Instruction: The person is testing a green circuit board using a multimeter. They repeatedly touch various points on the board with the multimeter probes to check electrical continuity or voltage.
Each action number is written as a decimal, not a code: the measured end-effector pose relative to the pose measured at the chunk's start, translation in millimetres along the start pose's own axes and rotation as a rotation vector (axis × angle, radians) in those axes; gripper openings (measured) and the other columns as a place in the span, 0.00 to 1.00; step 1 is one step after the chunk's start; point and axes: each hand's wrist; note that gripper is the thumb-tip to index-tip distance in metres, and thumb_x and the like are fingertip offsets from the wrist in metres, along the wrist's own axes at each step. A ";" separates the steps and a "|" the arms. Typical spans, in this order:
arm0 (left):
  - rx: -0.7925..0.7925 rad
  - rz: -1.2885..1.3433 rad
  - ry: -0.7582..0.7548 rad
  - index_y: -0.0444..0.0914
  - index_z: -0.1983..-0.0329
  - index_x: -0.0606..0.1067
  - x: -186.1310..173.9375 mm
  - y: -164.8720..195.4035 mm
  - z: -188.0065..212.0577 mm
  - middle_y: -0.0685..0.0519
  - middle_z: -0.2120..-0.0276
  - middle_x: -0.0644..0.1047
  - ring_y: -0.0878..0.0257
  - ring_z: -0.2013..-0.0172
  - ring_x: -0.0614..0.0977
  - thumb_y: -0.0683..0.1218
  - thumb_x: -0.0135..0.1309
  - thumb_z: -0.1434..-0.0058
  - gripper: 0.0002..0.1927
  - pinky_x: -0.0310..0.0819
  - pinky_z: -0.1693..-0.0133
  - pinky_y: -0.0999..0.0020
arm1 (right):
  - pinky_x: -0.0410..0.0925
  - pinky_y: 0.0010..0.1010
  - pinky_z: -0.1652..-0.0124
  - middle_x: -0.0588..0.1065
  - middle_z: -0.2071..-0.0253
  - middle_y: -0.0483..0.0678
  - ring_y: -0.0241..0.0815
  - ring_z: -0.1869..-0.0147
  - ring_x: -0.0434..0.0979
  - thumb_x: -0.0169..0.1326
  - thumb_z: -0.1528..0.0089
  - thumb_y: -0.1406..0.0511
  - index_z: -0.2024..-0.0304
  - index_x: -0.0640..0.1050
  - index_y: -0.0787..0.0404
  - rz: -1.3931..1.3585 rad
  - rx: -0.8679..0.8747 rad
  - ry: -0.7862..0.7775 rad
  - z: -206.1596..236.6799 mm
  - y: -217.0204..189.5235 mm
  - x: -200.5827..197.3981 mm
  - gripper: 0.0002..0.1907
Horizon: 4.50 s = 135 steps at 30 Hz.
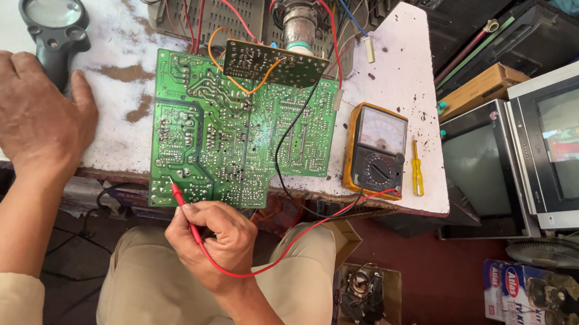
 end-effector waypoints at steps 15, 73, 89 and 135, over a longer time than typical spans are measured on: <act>0.011 -0.014 0.001 0.29 0.53 0.72 -8.2 6.8 -6.0 0.42 0.50 0.69 0.47 0.43 0.65 0.55 0.53 0.34 0.23 0.53 0.39 0.52 | 0.73 0.27 0.68 0.80 0.68 0.52 0.41 0.69 0.82 0.66 0.43 0.75 0.70 0.76 0.65 0.009 0.027 0.011 0.2 0.7 -1.0 0.10; -0.032 0.022 -0.045 0.28 0.53 0.73 -17.0 5.6 -9.3 0.38 0.51 0.71 0.43 0.43 0.68 0.55 0.53 0.36 0.23 0.56 0.41 0.45 | 0.76 0.29 0.63 0.81 0.65 0.51 0.40 0.66 0.83 0.66 0.43 0.72 0.67 0.79 0.65 0.001 -0.001 0.029 -8.4 -0.8 10.7 0.07; -0.010 -0.009 0.006 0.29 0.52 0.74 -12.0 4.6 -5.0 0.42 0.50 0.70 0.47 0.45 0.67 0.55 0.54 0.36 0.24 0.55 0.39 0.50 | 0.73 0.27 0.67 0.81 0.67 0.50 0.39 0.68 0.81 0.66 0.42 0.73 0.69 0.77 0.65 0.018 0.002 0.016 -11.6 -1.2 9.1 0.08; -0.025 -0.142 0.092 0.29 0.51 0.72 -24.7 16.1 -13.4 0.39 0.50 0.71 0.43 0.44 0.69 0.62 0.53 0.34 0.30 0.58 0.43 0.45 | 0.68 0.40 0.46 0.76 0.53 0.56 0.55 0.47 0.75 0.56 0.27 0.68 0.51 0.81 0.64 0.780 0.055 0.042 -50.8 116.3 -247.7 0.06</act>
Point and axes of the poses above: each hand's wrist, its own z-axis away from the middle knuckle, its own x-axis out of the palm, y = z × x
